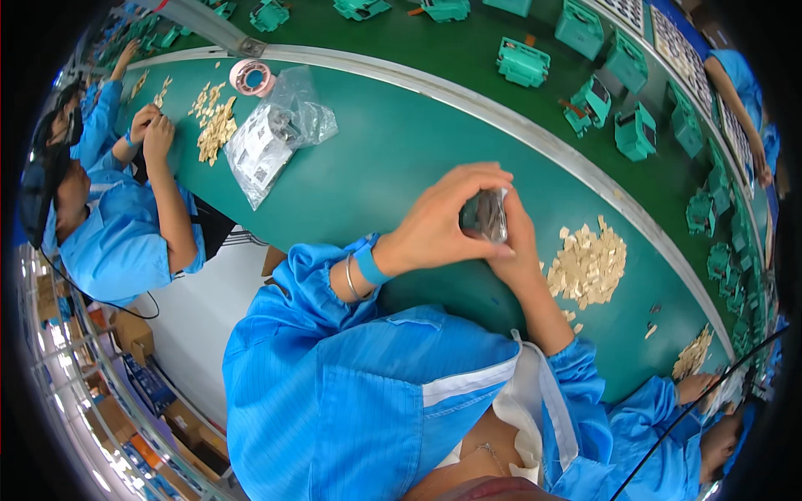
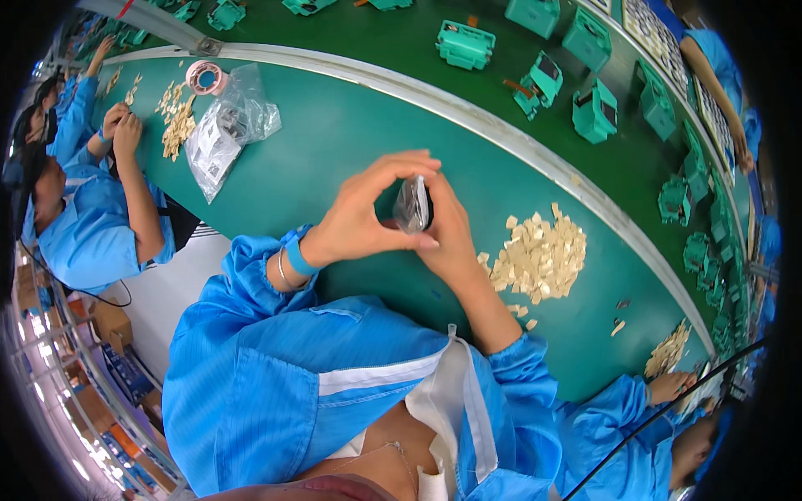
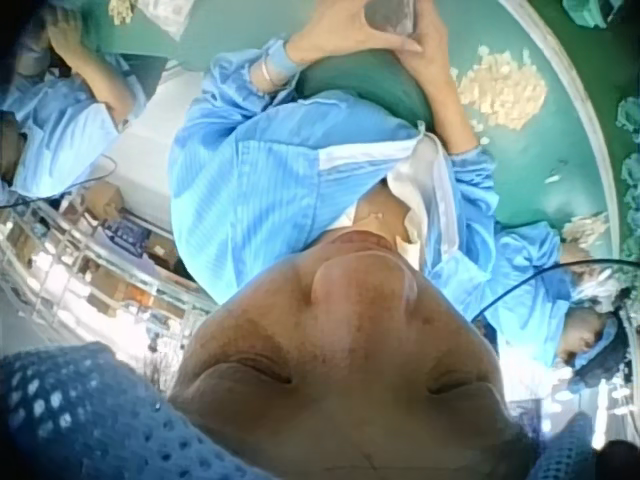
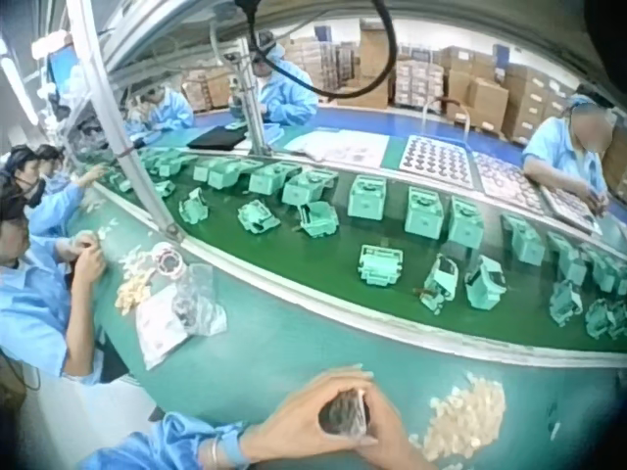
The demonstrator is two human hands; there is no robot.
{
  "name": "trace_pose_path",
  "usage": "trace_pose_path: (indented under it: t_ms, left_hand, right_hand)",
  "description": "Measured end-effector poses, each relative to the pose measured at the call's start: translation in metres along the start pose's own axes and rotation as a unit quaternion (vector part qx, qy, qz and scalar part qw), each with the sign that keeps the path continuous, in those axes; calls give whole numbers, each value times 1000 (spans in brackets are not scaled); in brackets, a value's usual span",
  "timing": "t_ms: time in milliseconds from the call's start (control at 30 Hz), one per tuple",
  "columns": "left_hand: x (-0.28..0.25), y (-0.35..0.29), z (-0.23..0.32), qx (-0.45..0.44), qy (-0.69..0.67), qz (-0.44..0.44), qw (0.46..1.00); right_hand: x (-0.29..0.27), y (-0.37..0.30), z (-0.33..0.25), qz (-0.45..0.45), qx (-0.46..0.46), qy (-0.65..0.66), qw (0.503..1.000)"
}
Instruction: The person assembles electronic modules by hand, inserting small metal contacts and plastic components into green electronic module housings.
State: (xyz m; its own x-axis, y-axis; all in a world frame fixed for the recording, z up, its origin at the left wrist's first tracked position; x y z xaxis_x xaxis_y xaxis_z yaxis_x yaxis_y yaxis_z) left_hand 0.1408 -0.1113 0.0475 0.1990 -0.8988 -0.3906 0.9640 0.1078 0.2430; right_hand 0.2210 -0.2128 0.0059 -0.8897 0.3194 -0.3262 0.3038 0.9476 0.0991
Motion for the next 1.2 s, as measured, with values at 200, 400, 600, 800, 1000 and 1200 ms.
trace_pose_path:
  t_ms: [200,400,600,800,1000,1200]
  left_hand:
    - [-4,-5,12,14,29,38,999]
    - [-7,-7,16,20,55,57,997]
    - [-4,-6,9,-26,30,100,994]
    - [-12,-7,13,-63,-79,115,988]
    - [-9,-14,3,-97,-213,166,958]
    - [-9,-13,-27,-132,-534,231,802]
  right_hand:
    - [4,-8,5,-34,85,45,995]
    - [-12,-15,-3,-23,46,20,998]
    - [-28,-24,-14,-16,48,25,998]
    - [-33,-41,-15,39,7,51,998]
    - [-14,-41,-23,54,-25,-33,998]
    - [-11,-33,-35,111,-74,-81,988]
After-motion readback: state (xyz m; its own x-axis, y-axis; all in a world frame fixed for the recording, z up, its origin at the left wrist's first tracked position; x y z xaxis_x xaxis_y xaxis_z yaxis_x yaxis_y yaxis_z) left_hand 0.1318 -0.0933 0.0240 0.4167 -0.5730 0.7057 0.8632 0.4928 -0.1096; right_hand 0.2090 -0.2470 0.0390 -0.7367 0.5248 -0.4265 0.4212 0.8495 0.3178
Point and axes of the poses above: each hand's wrist, its own y-axis towards the middle knuckle, its own x-axis out of the palm, z = x × y, the point moved 4 cm from there along y, towards the middle knuckle, and after that the axes turned 14 degrees about -z, right-handed, at the moved point
